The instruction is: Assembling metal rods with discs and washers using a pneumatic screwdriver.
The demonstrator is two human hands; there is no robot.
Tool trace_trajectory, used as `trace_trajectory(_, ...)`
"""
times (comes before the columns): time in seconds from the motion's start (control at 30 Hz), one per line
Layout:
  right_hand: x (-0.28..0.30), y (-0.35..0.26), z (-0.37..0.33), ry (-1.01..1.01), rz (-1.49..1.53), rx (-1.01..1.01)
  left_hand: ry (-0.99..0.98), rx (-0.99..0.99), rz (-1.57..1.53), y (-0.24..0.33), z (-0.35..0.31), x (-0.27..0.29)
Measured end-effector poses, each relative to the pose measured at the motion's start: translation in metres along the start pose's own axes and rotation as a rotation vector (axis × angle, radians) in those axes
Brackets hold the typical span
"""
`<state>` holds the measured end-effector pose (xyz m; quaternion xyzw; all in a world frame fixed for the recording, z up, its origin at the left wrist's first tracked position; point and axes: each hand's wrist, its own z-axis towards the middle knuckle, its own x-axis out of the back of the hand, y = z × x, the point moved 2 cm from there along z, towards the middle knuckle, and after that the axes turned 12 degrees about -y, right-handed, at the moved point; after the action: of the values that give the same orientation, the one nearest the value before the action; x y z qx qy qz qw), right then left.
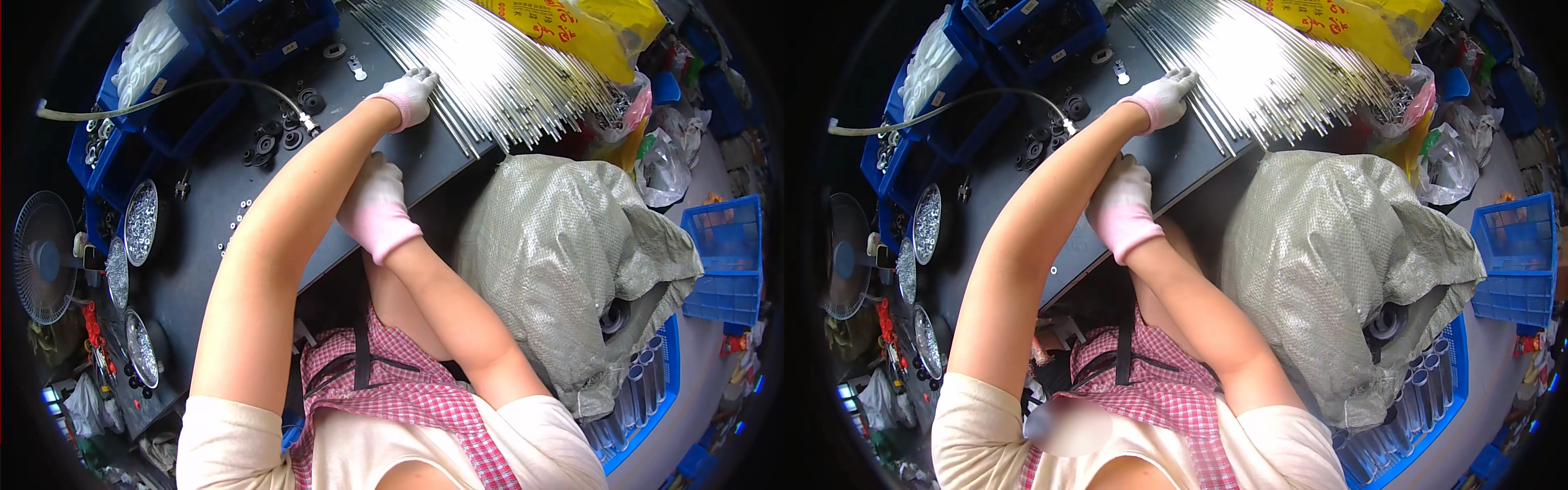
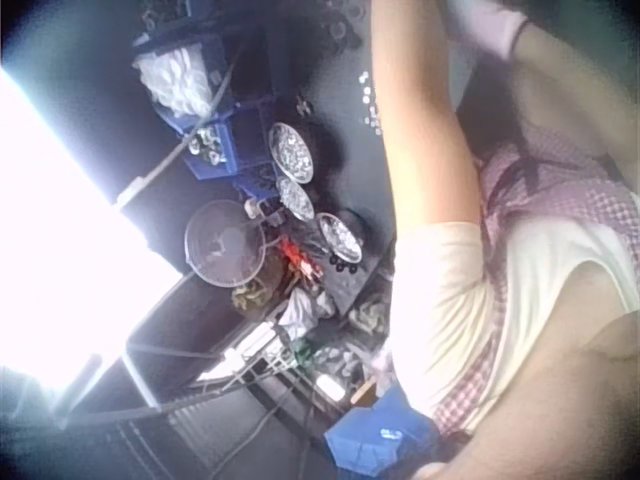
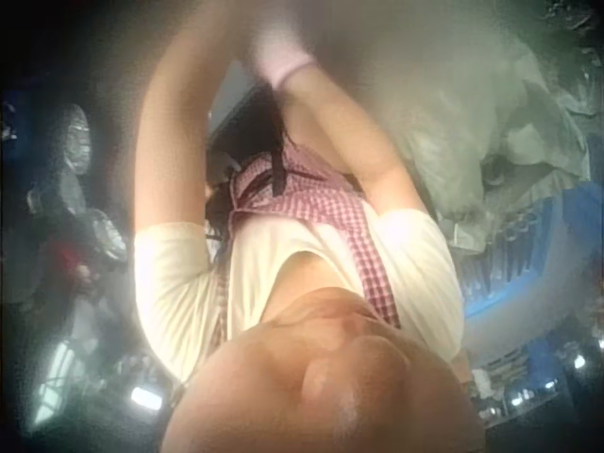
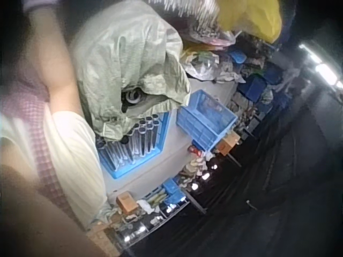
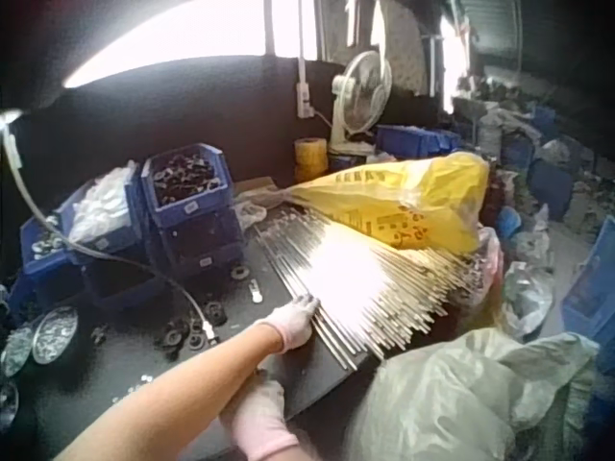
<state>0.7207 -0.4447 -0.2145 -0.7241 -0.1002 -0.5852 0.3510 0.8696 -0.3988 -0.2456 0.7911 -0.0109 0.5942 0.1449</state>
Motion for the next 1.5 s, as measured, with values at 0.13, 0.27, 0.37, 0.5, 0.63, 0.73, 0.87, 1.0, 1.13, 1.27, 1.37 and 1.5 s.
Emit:
trace_trajectory(0.13, 0.018, 0.018, -0.041, 0.083, 0.122, -0.062, 0.139, -0.096, 0.063, 0.000, -0.005, -0.011)
trace_trajectory(0.27, 0.010, 0.037, -0.075, 0.265, 0.228, -0.040, 0.233, -0.142, 0.073, -0.001, -0.015, -0.019)
trace_trajectory(0.37, 0.010, 0.051, -0.091, 0.243, 0.255, -0.073, 0.302, -0.182, 0.073, -0.005, -0.021, -0.020)
trace_trajectory(0.5, 0.025, 0.082, -0.087, 0.350, 0.243, -0.178, 0.283, -0.262, 0.039, -0.014, -0.023, -0.007)
trace_trajectory(0.63, 0.024, 0.114, -0.061, 0.335, 0.149, -0.482, 0.262, -0.289, -0.004, -0.005, -0.022, 0.011)
trace_trajectory(0.73, 0.023, 0.122, -0.037, 0.345, 0.322, -0.507, 0.194, -0.300, -0.011, -0.015, -0.012, 0.016)
trace_trajectory(0.87, 0.025, 0.126, -0.033, 0.252, 0.475, -0.591, 0.110, -0.282, 0.010, -0.026, 0.000, 0.022)
trace_trajectory(1.0, 0.037, 0.131, -0.022, 0.321, 0.363, -0.563, 0.107, -0.383, 0.027, -0.034, 0.007, 0.024)
trace_trajectory(1.13, 0.050, 0.124, -0.015, 0.027, 0.207, -0.624, -0.030, -0.343, 0.007, -0.039, 0.011, 0.026)
trace_trajectory(1.27, 0.044, 0.105, -0.027, 0.049, 0.177, -0.624, 0.111, -0.474, 0.116, -0.046, 0.006, 0.027)
trace_trajectory(1.37, 0.024, 0.121, -0.033, 0.204, 0.416, -0.577, 0.064, -0.449, 0.002, -0.039, 0.008, 0.029)
trace_trajectory(1.5, 0.022, 0.119, -0.035, 0.212, 0.504, -0.569, -0.045, -0.402, 0.108, -0.038, 0.014, 0.033)
